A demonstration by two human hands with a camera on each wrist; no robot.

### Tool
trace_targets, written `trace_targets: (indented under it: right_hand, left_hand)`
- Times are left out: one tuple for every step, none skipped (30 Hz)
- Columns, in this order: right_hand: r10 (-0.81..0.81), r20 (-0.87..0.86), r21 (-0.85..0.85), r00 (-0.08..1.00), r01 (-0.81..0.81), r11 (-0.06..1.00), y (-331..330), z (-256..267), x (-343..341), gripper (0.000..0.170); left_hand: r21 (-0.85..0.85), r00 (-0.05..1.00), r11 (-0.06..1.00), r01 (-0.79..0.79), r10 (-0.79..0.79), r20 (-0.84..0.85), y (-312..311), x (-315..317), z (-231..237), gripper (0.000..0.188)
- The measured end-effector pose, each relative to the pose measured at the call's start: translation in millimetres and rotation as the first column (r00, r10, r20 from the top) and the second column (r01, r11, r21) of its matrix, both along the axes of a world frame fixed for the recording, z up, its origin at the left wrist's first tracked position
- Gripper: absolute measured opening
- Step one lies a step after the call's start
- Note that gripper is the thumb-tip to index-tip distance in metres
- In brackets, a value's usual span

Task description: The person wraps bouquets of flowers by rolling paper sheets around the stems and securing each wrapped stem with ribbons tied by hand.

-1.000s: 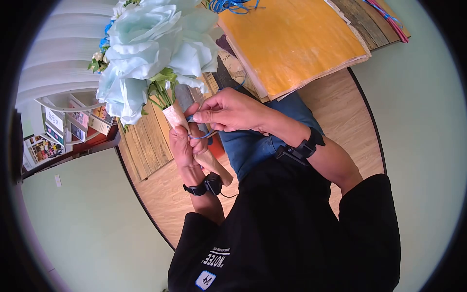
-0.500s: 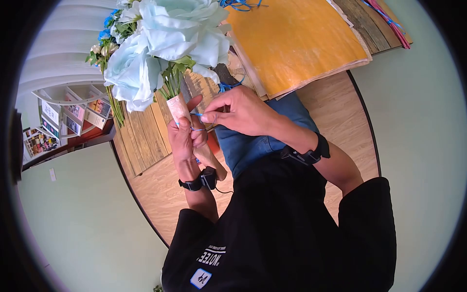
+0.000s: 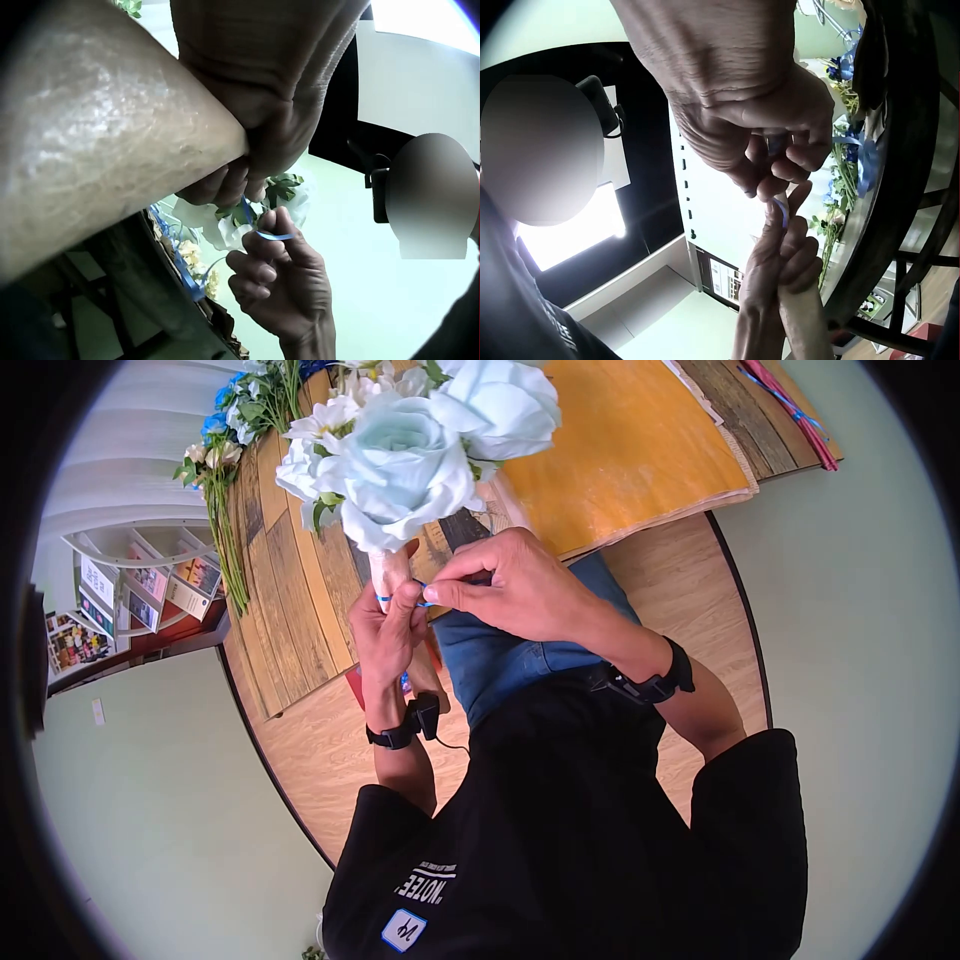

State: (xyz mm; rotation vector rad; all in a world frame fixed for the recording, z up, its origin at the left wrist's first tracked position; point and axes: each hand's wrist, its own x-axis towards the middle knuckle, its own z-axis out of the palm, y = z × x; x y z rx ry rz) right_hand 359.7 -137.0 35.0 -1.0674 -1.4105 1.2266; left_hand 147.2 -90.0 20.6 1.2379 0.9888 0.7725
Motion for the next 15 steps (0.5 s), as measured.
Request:
trace_targets:
  right_hand:
    - [0.001, 0.003, -0.001, 1.0, -0.001, 1.0, -0.6, -0.2, -1.2, 0.019]
    - [-0.026, -0.051, -0.012, 0.998, 0.025, 1.0, -1.2, -1.3, -3.0, 0.02]
    - [-0.053, -0.105, -0.023, 0.993, 0.051, 0.998, -1.4, -2.0, -4.0, 0.021]
    - [-0.052, -0.103, -0.024, 0.993, 0.05, 0.998, -1.6, -1.5, -3.9, 0.021]
    - [-0.067, -0.075, -0.025, 0.995, 0.065, 0.998, -1.8, -0.6, -3.4, 0.02]
    - [-0.082, -0.046, -0.025, 0.996, 0.081, 0.996, -1.8, 0.8, -2.6, 0.02]
    - [-0.079, -0.041, -0.024, 0.996, 0.079, 0.997, -2.1, 2.2, -2.1, 0.02]
    - [-0.064, -0.007, -0.007, 0.998, 0.064, 0.998, -3.3, 3.9, -2.5, 0.02]
    - [-0.049, 0.026, 0.007, 0.998, 0.049, 0.999, -4.6, 5.2, -3.2, 0.02]
    - [-0.047, 0.028, 0.006, 0.999, 0.047, 0.999, -5.2, 6.6, -3.6, 0.02]
    - [-0.036, 0.016, -0.048, 0.999, 0.037, 0.998, -5.6, 8.1, -4.0, 0.02]
    - [-0.026, 0.005, -0.102, 1.0, 0.027, 0.994, -5.7, 9.1, -4.6, 0.02]
    - [-0.026, 0.007, -0.102, 1.0, 0.026, 0.994, -6.0, 6.4, -6.8, 0.02]
    - [-0.058, -0.003, -0.09, 0.998, 0.058, 0.994, -6.4, 0.5, -10.6, 0.019]
    - [-0.091, -0.014, -0.077, 0.996, 0.089, 0.993, -6.7, -3.1, -13.9, 0.017]
  left_hand:
    - [-0.001, 1.0, 1.0, -0.001, 0.001, 0.003, -0.4, 0.9, -1.0, 0.024]
    - [0.027, 1.0, 1.0, -0.001, 0.002, -0.023, -1.0, 1.4, -2.4, 0.024]
    - [0.055, 0.999, 0.998, -0.001, 0.004, -0.049, -1.7, 1.5, -3.6, 0.024]
    - [0.054, 0.999, 0.999, -0.003, 0.005, -0.048, -1.9, 1.2, -4.3, 0.024]
    - [0.069, 0.999, 0.998, 0.004, 0.0, -0.052, -2.0, 0.8, -4.8, 0.023]
    - [0.086, 0.998, 0.996, 0.009, -0.004, -0.055, -1.9, 1.1, -5.5, 0.023]
    - [0.087, 0.999, 0.996, 0.006, -0.002, -0.051, -2.0, 2.2, -6.4, 0.023]
    - [0.103, 0.996, 0.995, -0.004, 0.013, -0.086, -2.4, 3.1, -7.3, 0.023]
    - [0.119, 0.992, 0.993, -0.013, 0.028, -0.124, -3.0, 3.5, -8.3, 0.023]
    - [0.118, 0.992, 0.993, -0.015, 0.03, -0.122, -3.1, 3.3, -9.8, 0.023]
    - [0.171, 0.975, 0.985, 0.007, 0.031, -0.218, -2.9, 3.0, -11.6, 0.023]
    - [0.221, 0.949, 0.975, 0.035, 0.037, -0.312, -2.6, 3.2, -12.7, 0.025]
    - [0.221, 0.95, 0.975, 0.033, 0.037, -0.31, -2.9, 4.2, -12.9, 0.025]
    - [0.29, 0.93, 0.954, 0.072, 0.041, -0.365, -3.6, 5.5, -13.1, 0.027]
    - [0.355, 0.907, 0.928, 0.114, 0.049, -0.419, -4.0, 6.8, -12.9, 0.031]
